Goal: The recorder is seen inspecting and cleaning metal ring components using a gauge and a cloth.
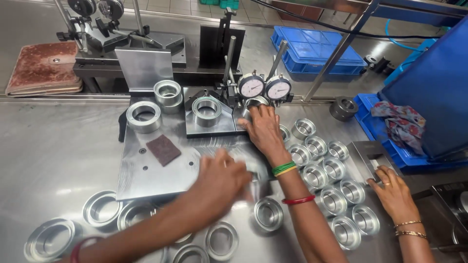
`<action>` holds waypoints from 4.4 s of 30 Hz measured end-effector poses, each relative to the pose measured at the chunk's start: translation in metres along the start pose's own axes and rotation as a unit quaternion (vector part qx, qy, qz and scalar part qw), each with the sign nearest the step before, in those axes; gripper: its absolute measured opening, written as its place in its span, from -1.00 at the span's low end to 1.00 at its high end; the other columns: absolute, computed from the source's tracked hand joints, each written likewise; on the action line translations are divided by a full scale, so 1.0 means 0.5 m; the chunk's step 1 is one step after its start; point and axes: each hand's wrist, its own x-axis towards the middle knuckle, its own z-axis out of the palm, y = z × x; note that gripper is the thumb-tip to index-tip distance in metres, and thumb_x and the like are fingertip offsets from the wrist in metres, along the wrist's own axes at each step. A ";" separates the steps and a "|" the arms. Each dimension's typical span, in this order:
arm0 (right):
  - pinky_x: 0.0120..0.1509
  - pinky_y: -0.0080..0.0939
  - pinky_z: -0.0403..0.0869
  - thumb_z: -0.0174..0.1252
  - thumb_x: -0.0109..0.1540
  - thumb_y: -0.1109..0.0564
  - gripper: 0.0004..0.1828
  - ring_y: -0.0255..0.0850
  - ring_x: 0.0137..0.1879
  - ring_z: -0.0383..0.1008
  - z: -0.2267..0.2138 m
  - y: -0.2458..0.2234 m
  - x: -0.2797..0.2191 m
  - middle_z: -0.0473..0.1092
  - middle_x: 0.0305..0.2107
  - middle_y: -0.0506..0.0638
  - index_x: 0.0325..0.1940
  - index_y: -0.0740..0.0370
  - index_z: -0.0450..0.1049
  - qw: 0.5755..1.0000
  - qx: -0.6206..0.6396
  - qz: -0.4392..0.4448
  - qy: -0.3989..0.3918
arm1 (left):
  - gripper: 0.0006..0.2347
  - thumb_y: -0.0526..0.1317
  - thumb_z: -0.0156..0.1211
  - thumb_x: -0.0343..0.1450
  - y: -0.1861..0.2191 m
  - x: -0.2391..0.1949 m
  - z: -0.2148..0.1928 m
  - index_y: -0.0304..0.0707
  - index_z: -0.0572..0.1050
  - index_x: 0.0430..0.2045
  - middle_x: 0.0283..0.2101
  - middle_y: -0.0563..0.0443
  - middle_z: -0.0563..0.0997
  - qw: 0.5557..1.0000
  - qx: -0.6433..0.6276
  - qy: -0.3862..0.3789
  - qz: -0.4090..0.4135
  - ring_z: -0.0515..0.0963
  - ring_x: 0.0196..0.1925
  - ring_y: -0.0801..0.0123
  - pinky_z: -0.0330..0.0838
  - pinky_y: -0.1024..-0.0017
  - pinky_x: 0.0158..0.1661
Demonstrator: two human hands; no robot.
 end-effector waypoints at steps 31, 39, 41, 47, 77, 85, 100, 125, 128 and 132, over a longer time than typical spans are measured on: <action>0.20 -0.02 0.41 0.25 0.15 0.21 -0.56 -0.02 0.15 0.44 -0.126 -0.109 -0.376 0.46 -0.03 0.08 0.14 0.19 0.55 0.965 0.211 -0.067 -0.137 | -0.84 -0.41 0.10 0.32 -0.207 0.274 0.201 -0.42 0.52 -0.27 -0.05 -0.19 0.50 0.990 0.097 0.086 -0.053 0.60 -0.06 -0.05 0.59 0.10 -0.18; 0.23 0.25 0.22 0.43 0.06 -0.26 -0.40 0.08 0.41 0.23 0.014 -0.012 -0.587 0.43 0.02 0.14 0.04 0.11 0.56 0.984 0.021 0.082 -0.157 | -0.82 -0.44 0.11 0.35 -0.221 0.291 0.222 -0.42 0.51 -0.20 -0.02 -0.22 0.53 0.987 0.091 0.076 -0.106 0.62 -0.08 -0.04 0.59 0.14 -0.14; 0.23 0.22 0.23 0.40 0.08 -0.17 -0.46 0.06 0.41 0.23 -0.003 -0.021 -0.576 0.45 0.03 0.12 0.04 0.12 0.57 0.979 0.027 0.104 -0.175 | -0.80 -0.45 0.12 0.34 -0.214 0.291 0.221 -0.42 0.51 -0.19 -0.03 -0.22 0.53 0.987 0.094 0.081 -0.107 0.62 -0.07 -0.04 0.60 0.14 -0.14; 0.29 0.03 0.35 0.31 0.14 0.06 -0.67 -0.01 0.28 0.34 -0.038 -0.049 -0.594 0.49 -0.07 0.08 -0.07 0.25 0.58 0.977 0.079 0.124 -0.151 | -0.78 -0.48 0.11 0.31 -0.196 0.273 0.200 -0.43 0.51 -0.19 -0.03 -0.21 0.53 0.986 0.087 0.091 -0.106 0.60 -0.04 -0.06 0.60 0.14 -0.15; -0.18 -0.17 0.36 0.32 0.24 0.08 -0.71 -0.19 -0.26 0.36 -0.224 -0.039 -0.304 0.39 -0.42 0.04 -0.10 0.37 0.57 0.953 0.190 0.217 0.097 | -0.81 -0.41 0.15 0.28 0.015 -0.055 0.152 -0.34 0.46 -0.26 -0.14 -0.19 0.53 0.995 -0.086 0.002 0.052 0.57 -0.07 -0.05 0.51 0.09 -0.15; 0.07 0.00 0.42 0.30 0.20 0.08 -0.70 0.00 -0.05 0.38 -0.070 -0.046 -0.089 0.45 -0.26 0.13 -0.09 0.35 0.56 0.998 0.013 -0.005 0.054 | -0.84 -0.21 0.13 0.53 0.050 -0.283 0.369 -0.27 0.55 -0.11 -0.19 -0.31 0.48 0.935 -0.240 -0.241 0.104 0.58 -0.17 -0.11 0.47 0.08 -0.13; 0.17 0.08 0.37 0.32 0.20 0.07 -0.65 0.12 0.08 0.36 0.013 0.005 -0.041 0.40 -0.07 0.23 -0.04 0.37 0.52 0.993 0.059 0.052 0.088 | -0.76 -0.38 0.08 0.41 -0.051 0.087 0.092 -0.32 0.32 -0.05 -0.08 -0.28 0.54 0.996 -0.058 0.073 -0.010 0.65 -0.28 -0.12 0.51 -0.02 -0.34; 0.02 -0.08 0.40 0.35 0.14 -0.05 -0.55 -0.05 -0.09 0.45 -0.193 -0.041 -0.377 0.52 -0.24 0.12 -0.07 0.36 0.59 0.957 0.151 0.238 0.072 | -0.79 -0.38 0.20 0.34 0.088 -0.110 0.196 -0.24 0.53 -0.17 -0.02 -0.02 0.60 0.971 -0.140 -0.120 0.151 0.68 -0.33 0.14 0.49 0.24 -0.47; 0.01 -0.01 0.32 0.28 0.18 -0.01 -0.66 -0.05 -0.09 0.36 -0.140 -0.068 -0.221 0.49 -0.29 0.08 -0.11 0.30 0.60 0.991 0.047 0.084 0.087 | -0.83 -0.40 0.21 0.33 0.079 -0.124 0.238 -0.29 0.55 -0.24 -0.06 -0.10 0.62 0.970 -0.110 -0.133 0.171 0.68 -0.38 0.10 0.49 0.22 -0.48; 0.06 0.06 0.30 0.22 0.27 0.04 -0.71 -0.01 -0.01 0.33 -0.036 -0.061 -0.098 0.44 -0.20 0.12 -0.08 0.33 0.55 0.998 -0.043 0.032 0.034 | -0.88 -0.42 0.19 0.35 0.032 -0.140 0.253 -0.27 0.59 -0.30 -0.31 -0.16 0.65 0.959 -0.084 -0.233 0.137 0.68 -0.38 0.02 0.52 0.12 -0.40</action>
